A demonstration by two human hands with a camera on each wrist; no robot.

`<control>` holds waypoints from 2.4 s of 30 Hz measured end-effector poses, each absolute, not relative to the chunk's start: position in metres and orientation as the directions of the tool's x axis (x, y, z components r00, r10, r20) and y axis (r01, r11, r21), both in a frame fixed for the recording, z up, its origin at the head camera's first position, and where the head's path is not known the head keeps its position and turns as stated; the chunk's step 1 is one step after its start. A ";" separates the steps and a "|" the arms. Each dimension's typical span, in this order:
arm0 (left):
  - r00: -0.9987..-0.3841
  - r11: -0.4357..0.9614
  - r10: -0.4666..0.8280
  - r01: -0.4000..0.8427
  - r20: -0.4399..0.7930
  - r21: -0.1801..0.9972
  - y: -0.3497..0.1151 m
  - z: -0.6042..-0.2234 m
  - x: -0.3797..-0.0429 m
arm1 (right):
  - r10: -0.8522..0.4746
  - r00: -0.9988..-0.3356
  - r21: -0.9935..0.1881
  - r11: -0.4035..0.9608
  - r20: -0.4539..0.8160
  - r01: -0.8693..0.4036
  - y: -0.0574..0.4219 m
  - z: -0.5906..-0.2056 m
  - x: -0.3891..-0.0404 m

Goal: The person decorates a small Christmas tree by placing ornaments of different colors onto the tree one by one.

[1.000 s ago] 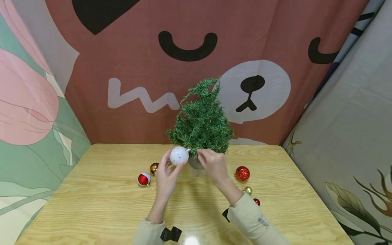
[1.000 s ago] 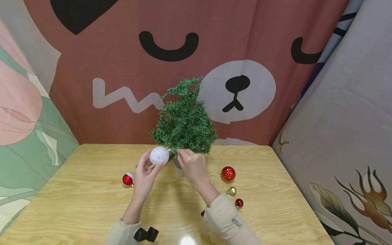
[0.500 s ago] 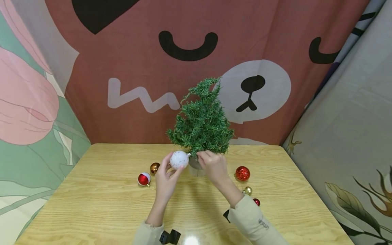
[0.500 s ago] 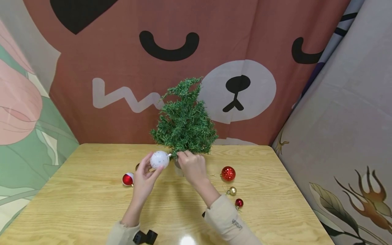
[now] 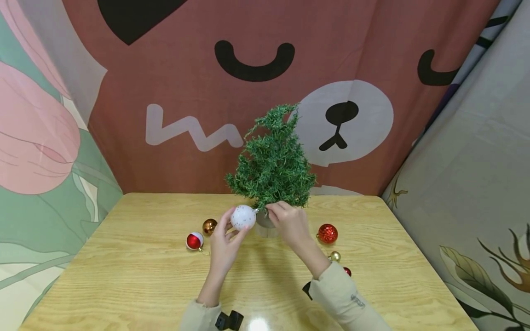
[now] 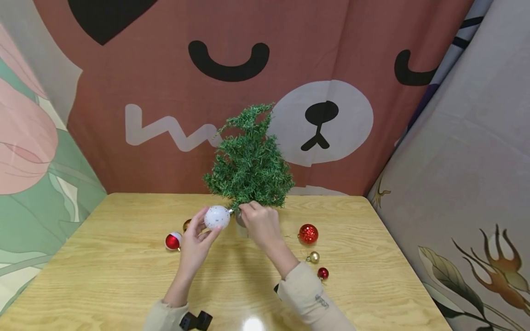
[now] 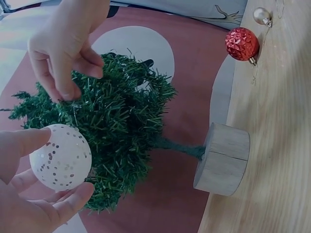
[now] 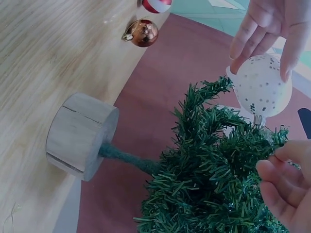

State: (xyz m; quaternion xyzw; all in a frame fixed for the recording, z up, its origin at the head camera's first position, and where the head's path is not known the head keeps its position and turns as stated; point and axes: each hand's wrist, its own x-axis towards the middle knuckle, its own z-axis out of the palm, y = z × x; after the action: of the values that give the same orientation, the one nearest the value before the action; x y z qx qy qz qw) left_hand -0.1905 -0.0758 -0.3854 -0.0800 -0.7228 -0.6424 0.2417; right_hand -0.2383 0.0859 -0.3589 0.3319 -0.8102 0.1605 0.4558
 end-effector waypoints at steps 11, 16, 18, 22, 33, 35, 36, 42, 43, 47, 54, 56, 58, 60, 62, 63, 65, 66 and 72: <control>-0.900 0.258 -0.084 0.395 0.427 0.882 -0.077 -0.402 -0.196 | -0.387 -0.261 0.104 0.708 0.884 -0.698 0.084 -0.358 -0.244; -0.897 0.307 -0.041 0.408 0.440 0.860 -0.075 -0.405 -0.196 | -0.385 -0.277 0.096 0.716 0.880 -0.692 0.083 -0.357 -0.242; -0.897 0.317 -0.028 0.410 0.441 0.855 -0.074 -0.406 -0.195 | -0.390 -0.284 0.096 0.718 0.876 -0.689 0.083 -0.357 -0.242; -0.890 0.348 0.001 0.428 0.456 0.834 -0.073 -0.408 -0.194 | -0.409 -0.297 0.097 0.710 0.863 -0.697 0.083 -0.358 -0.241; -0.947 0.380 0.019 0.302 0.320 0.874 -0.066 -0.409 -0.198 | -0.428 -0.298 0.103 0.699 0.853 -0.707 0.084 -0.359 -0.240; -0.949 0.382 0.018 0.297 0.314 0.875 -0.065 -0.409 -0.199 | -0.430 -0.299 0.105 0.699 0.852 -0.707 0.084 -0.359 -0.239; -0.949 0.383 0.018 0.297 0.314 0.875 -0.064 -0.409 -0.199 | -0.431 -0.299 0.105 0.699 0.851 -0.707 0.084 -0.359 -0.239; -0.939 0.414 0.031 0.323 0.341 0.851 -0.062 -0.413 -0.203 | -0.431 -0.302 0.101 0.696 0.850 -0.711 0.085 -0.360 -0.239; -0.937 0.422 0.035 0.328 0.346 0.845 -0.062 -0.413 -0.203 | -0.431 -0.301 0.100 0.695 0.851 -0.712 0.085 -0.360 -0.239; -0.936 0.447 0.045 0.332 0.350 0.831 -0.061 -0.414 -0.204 | -0.426 -0.297 0.097 0.693 0.854 -0.715 0.086 -0.360 -0.239; -0.939 0.456 0.047 0.324 0.342 0.829 -0.059 -0.414 -0.204 | -0.424 -0.302 0.095 0.697 0.854 -0.711 0.086 -0.360 -0.238; -0.941 0.457 0.046 0.319 0.336 0.830 -0.059 -0.415 -0.204 | -0.425 -0.306 0.094 0.699 0.852 -0.709 0.086 -0.360 -0.238; -0.943 0.458 0.047 0.315 0.331 0.832 -0.059 -0.414 -0.204 | -0.426 -0.311 0.091 0.699 0.850 -0.709 0.087 -0.360 -0.238; -0.944 0.459 0.049 0.312 0.327 0.832 -0.059 -0.414 -0.204 | -0.426 -0.316 0.087 0.699 0.848 -0.710 0.087 -0.360 -0.238; -0.944 0.458 0.052 0.313 0.327 0.832 -0.059 -0.414 -0.205 | -0.426 -0.319 0.083 0.697 0.847 -0.712 0.087 -0.360 -0.237; -0.943 0.457 0.053 0.315 0.327 0.832 -0.059 -0.414 -0.205 | -0.426 -0.319 0.081 0.696 0.847 -0.714 0.087 -0.360 -0.237; -0.942 0.455 0.056 0.320 0.331 0.831 -0.059 -0.414 -0.205 | -0.426 -0.320 0.079 0.694 0.846 -0.715 0.087 -0.359 -0.237; -0.941 0.456 0.057 0.323 0.335 0.830 -0.059 -0.414 -0.205 | -0.426 -0.321 0.077 0.693 0.846 -0.716 0.087 -0.359 -0.237; -0.937 0.458 0.059 0.332 0.344 0.825 -0.059 -0.414 -0.204 | -0.428 -0.329 0.070 0.690 0.842 -0.720 0.088 -0.359 -0.237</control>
State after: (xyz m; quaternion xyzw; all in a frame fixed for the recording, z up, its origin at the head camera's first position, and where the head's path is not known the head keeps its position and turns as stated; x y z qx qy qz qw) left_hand -0.2038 -0.0590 -0.4145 -0.1159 -0.8431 -0.5077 0.1340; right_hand -0.2370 0.0875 -0.3594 0.3594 -0.7992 0.1608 0.4542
